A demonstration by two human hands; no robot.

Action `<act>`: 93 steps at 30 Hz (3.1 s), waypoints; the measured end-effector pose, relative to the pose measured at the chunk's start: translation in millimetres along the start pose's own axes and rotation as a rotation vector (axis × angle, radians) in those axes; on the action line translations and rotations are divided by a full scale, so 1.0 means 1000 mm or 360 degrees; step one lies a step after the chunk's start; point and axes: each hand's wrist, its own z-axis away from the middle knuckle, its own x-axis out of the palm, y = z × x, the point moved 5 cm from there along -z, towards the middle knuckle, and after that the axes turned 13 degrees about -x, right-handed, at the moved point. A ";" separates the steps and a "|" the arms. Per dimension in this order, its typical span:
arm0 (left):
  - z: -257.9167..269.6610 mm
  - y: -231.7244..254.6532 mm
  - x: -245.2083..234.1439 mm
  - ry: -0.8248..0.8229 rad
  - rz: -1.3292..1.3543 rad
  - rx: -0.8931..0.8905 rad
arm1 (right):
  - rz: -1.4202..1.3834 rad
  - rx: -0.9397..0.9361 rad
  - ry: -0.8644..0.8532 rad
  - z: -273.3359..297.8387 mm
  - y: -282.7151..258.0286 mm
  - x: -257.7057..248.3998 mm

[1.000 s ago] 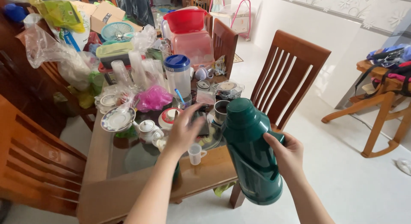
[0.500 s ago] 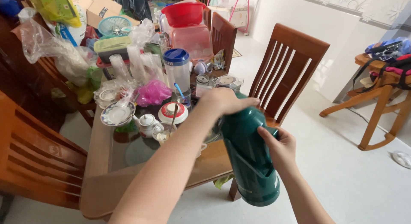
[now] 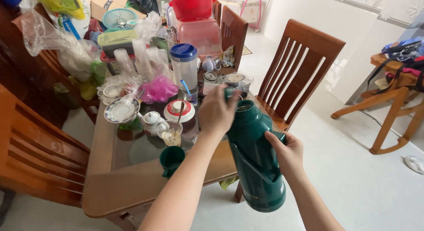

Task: Washing a small plastic cup and preparing coffee equipment including a Vietnamese filter and a scale.

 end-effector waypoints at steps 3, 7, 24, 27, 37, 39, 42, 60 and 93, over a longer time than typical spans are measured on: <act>0.041 -0.092 0.029 0.0309 0.0423 -0.0483 | 0.0028 0.0007 0.0029 0.006 0.007 -0.004; 0.121 -0.156 0.060 -0.0124 0.0000 -0.0720 | 0.0025 -0.0004 0.0059 0.008 0.004 -0.009; 0.094 -0.235 0.098 -0.0126 -0.0003 -0.0720 | 0.0145 0.0246 -0.0021 0.023 0.025 -0.014; 0.070 -0.267 0.136 -0.0350 0.0354 -0.0860 | 0.0333 0.0385 -0.0074 0.029 0.010 0.001; 0.083 -0.243 0.166 -0.0216 0.0816 -0.0605 | 0.0708 0.0442 -0.0225 0.021 0.031 0.008; 0.125 -0.227 0.143 0.0037 0.0590 -0.1065 | 0.0762 0.0393 -0.0314 0.017 0.033 0.015; 0.192 -0.230 0.214 -0.0236 0.1321 -0.1556 | 0.0862 0.0408 -0.0438 0.014 0.034 0.026; 0.218 -0.151 0.201 -0.1149 0.1848 -0.2268 | 0.1590 0.0328 -0.0934 -0.025 0.035 0.075; 0.222 -0.137 0.220 -0.1044 0.2409 -0.2330 | 0.1803 0.0261 -0.1302 -0.053 0.057 0.093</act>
